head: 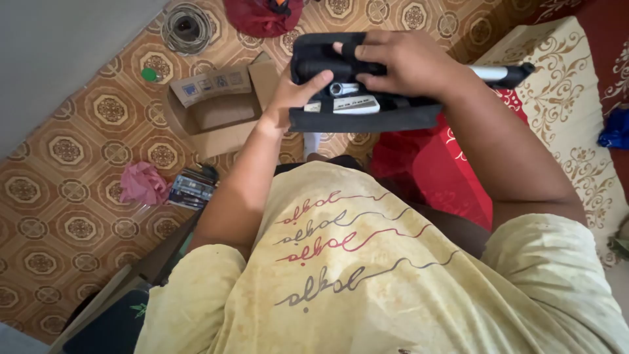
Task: Inspecting and assembling a portable bicycle pump and its storage case.
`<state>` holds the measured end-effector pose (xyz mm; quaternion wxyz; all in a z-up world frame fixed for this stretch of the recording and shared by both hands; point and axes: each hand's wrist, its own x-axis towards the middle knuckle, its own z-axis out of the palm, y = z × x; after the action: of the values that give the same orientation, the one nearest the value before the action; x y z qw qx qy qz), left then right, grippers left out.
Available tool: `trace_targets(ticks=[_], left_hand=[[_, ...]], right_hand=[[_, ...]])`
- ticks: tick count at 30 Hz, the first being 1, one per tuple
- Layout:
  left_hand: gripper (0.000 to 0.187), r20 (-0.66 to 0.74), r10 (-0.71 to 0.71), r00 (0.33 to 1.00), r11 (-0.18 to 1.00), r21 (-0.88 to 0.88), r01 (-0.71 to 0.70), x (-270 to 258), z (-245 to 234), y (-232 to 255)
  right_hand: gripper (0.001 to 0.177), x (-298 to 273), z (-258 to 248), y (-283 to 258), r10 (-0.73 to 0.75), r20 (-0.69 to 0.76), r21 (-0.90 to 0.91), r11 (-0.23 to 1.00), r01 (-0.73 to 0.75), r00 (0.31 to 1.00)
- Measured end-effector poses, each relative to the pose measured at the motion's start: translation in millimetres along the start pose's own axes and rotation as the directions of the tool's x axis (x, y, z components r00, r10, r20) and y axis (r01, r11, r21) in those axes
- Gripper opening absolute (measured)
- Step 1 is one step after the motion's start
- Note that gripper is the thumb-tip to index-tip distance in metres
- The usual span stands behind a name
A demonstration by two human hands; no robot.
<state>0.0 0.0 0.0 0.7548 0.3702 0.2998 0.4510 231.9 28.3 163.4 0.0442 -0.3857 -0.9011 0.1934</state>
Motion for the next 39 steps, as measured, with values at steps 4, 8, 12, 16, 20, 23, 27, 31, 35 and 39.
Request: trace_targets(ticks=[4, 8, 12, 16, 20, 23, 27, 31, 35, 39], left_hand=[[0.042, -0.089, 0.046, 0.995, 0.999, 0.012, -0.045, 3, -2, 3], [0.038, -0.217, 0.036, 0.975, 0.999, 0.036, -0.029, 4, 5, 9], [0.034, -0.28, 0.258, 0.925, 0.931, 0.327, -0.161, 5, 12, 3], [0.033, -0.345, 0.253, 0.904, 0.963, 0.181, -0.201, 6, 27, 0], [0.032, -0.338, 0.26, 0.905, 0.96, 0.19, -0.205, 6, 31, -7], [0.033, -0.351, 0.257, 0.9, 0.963, 0.17, -0.208, 2, 25, -7], [0.03, -0.329, 0.195, 0.924, 0.974, 0.179, -0.142, 0, 20, 5], [0.036, -0.322, 0.211, 0.923, 0.973, 0.16, -0.167, 2, 20, 3], [0.044, -0.249, 0.364, 0.898, 0.912, 0.29, -0.289, 0, 16, 2], [0.045, -0.194, 0.484, 0.853, 0.855, 0.313, -0.414, -4, 12, -2]], right_hand=[[0.027, -6, 14, 20, -0.024, -0.109, 0.181, 0.983, 0.043, 0.994], [0.023, 0, 6, 10, 0.309, 0.017, 0.324, 0.898, -0.298, 0.951], [0.026, 9, 5, -2, 0.649, 0.237, 0.614, 0.476, -0.629, 0.723], [0.024, 12, 25, -15, 0.531, 0.048, 0.441, 0.749, -0.495, 0.846], [0.011, 8, 34, -27, 0.507, -0.145, 0.444, 0.801, -0.402, 0.85], [0.014, 1, 27, -19, 0.446, -0.161, 0.494, 0.808, -0.32, 0.88], [0.037, -10, 14, 10, 0.255, -0.214, 0.379, 0.911, -0.161, 0.943], [0.035, -4, 4, 2, 0.305, -0.054, 0.552, 0.803, -0.226, 0.951], [0.029, -6, 10, 10, 0.137, -0.234, 0.165, 0.981, -0.1, 0.963], [0.034, -2, 12, 5, 0.124, -0.198, 0.199, 0.976, -0.084, 0.972]])
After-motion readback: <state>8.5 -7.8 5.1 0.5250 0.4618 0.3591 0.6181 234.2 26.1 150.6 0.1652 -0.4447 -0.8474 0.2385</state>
